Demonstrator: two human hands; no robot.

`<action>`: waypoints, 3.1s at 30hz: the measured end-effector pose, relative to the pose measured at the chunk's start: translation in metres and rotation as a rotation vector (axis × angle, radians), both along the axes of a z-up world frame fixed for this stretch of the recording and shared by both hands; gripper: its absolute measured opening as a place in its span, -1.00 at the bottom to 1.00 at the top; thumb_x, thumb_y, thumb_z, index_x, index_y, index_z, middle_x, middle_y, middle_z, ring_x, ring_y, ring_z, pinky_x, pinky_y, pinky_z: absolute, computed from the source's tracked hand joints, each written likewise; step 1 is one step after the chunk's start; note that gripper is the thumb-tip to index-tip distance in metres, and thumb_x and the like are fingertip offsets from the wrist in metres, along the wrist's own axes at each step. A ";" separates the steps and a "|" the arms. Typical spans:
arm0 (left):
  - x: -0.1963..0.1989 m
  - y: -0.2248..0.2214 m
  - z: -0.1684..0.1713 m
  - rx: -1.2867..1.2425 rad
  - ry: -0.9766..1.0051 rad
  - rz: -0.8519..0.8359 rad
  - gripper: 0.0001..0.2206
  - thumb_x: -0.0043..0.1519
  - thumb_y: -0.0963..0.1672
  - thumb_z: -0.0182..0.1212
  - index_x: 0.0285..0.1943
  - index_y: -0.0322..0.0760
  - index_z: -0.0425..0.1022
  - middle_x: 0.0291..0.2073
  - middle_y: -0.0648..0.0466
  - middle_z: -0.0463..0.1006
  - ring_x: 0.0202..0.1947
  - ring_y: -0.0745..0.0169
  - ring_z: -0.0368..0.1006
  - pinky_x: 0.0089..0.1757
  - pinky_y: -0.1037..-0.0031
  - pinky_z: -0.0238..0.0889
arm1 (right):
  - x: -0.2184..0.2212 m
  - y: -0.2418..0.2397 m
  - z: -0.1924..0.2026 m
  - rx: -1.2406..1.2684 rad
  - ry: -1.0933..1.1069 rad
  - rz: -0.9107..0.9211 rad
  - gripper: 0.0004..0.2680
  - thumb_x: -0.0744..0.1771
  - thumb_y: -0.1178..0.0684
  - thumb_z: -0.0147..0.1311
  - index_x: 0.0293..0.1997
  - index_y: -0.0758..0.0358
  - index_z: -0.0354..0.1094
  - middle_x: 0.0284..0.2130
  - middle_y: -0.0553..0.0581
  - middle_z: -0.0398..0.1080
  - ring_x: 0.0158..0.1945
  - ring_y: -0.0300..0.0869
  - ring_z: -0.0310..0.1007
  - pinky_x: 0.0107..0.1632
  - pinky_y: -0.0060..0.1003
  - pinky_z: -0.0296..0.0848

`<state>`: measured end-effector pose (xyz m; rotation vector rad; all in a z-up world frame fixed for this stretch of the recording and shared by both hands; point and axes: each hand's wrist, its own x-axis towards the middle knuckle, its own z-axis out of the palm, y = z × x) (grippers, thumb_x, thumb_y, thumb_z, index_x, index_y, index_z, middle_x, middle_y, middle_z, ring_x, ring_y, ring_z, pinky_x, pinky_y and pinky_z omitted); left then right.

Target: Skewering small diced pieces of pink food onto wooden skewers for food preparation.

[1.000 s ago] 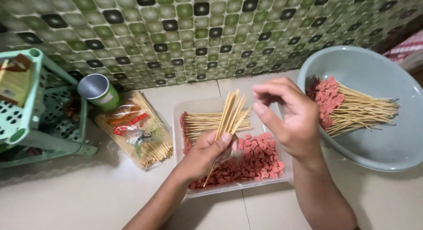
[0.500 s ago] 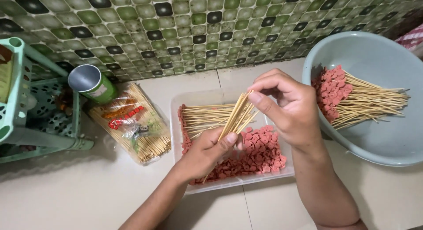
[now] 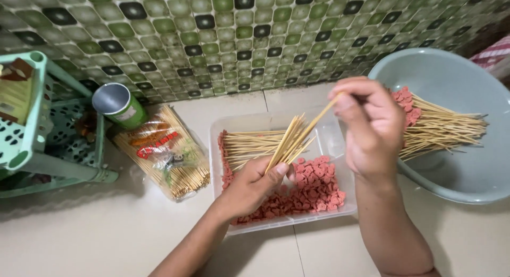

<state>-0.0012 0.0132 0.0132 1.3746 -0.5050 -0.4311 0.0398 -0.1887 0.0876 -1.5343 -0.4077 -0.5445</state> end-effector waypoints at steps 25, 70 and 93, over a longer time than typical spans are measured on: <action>0.001 0.002 -0.009 -0.311 0.232 0.221 -0.47 0.28 0.20 -0.06 -0.24 -0.30 0.47 -0.59 0.25 0.24 -0.64 0.46 0.05 -0.57 0.57 -0.09 | -0.059 0.038 -0.040 -1.139 -0.364 0.659 -0.92 0.25 0.19 0.14 -0.29 0.20 0.33 -0.29 0.14 0.32 -0.22 0.06 0.28 -0.22 -0.04 0.28; -0.004 0.002 0.002 0.000 -0.007 -0.003 -0.53 0.42 0.12 -0.25 -0.09 -0.21 0.51 -0.55 0.19 0.31 -0.60 0.42 0.12 -0.47 0.60 0.10 | -0.009 0.019 0.010 -0.360 0.110 0.240 -0.90 0.34 0.17 0.17 -0.14 0.40 0.44 -0.26 0.16 0.44 -0.16 -0.15 0.43 -0.04 -0.33 0.43; -0.005 0.003 0.015 0.092 -0.076 -0.007 -0.45 0.40 0.15 -0.33 -0.08 -0.21 0.53 -0.63 0.18 0.22 -0.62 0.41 0.09 -0.47 0.57 0.01 | -0.012 0.015 0.012 -0.344 0.202 0.277 -0.87 0.36 0.09 0.10 -0.12 0.34 0.44 -0.25 0.11 0.44 -0.19 -0.22 0.43 -0.09 -0.39 0.39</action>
